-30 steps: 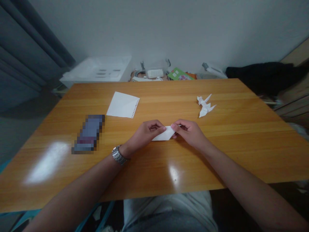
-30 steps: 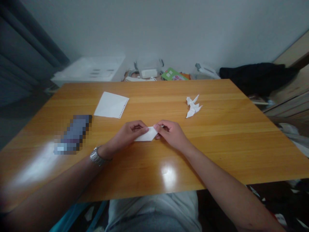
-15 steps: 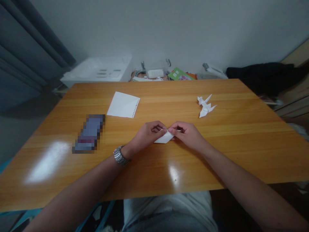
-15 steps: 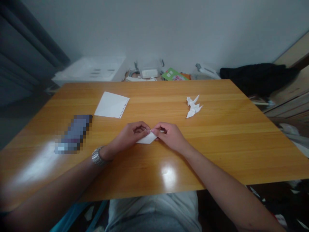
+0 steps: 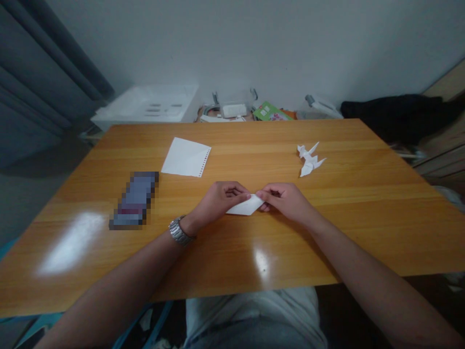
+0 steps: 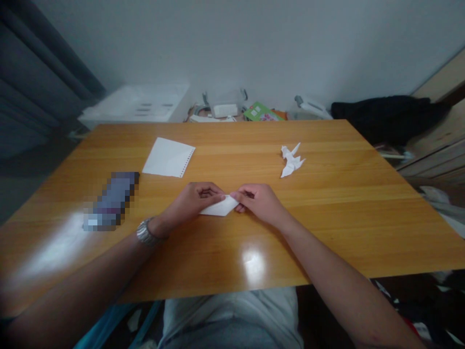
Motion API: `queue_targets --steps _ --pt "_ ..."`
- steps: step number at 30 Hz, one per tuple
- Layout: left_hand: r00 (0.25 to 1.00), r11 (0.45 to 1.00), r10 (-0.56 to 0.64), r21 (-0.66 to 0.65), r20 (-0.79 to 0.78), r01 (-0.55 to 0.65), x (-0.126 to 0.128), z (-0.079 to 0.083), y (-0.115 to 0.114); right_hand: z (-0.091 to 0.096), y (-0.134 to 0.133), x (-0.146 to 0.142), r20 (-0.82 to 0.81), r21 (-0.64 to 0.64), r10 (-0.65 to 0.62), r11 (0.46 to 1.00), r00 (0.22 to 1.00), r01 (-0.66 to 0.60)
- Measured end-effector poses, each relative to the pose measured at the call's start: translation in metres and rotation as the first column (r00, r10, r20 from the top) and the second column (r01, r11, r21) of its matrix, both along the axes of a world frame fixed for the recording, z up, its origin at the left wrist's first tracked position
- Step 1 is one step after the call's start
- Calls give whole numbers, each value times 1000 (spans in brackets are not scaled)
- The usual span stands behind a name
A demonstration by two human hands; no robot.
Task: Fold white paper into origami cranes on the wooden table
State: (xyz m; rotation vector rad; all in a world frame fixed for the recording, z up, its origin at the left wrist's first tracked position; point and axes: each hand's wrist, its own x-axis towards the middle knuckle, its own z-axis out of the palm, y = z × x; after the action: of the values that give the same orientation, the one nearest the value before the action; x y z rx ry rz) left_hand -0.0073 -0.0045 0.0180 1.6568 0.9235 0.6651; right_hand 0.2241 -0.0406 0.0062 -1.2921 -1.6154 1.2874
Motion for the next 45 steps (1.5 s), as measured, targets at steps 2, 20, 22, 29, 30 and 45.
queue_targets --steps 2,20,22,29,30,45 --pt "1000 1000 22 -20 7 -22 1 0 0 -1 1 0 -2 7 -25 1000 1000 25" --pt "995 976 39 219 -89 -19 0 0 1 6 2 -1 10 54 10 998 1000 -10" --pt "995 976 19 217 -100 3 1 3 -1 6 0 -4 0 1 54 999 999 -54" --pt "991 995 102 9 85 -103 5 0 0 5 -3 -6 -12 -43 36 998 999 -36" --pt "983 993 115 -57 141 -108 6 -1 0 5 -3 -6 -20 -45 13 999 1000 -14" --pt "940 943 228 -298 252 -149 3 -10 4 6 0 -3 -18 -29 -46 999 999 46"
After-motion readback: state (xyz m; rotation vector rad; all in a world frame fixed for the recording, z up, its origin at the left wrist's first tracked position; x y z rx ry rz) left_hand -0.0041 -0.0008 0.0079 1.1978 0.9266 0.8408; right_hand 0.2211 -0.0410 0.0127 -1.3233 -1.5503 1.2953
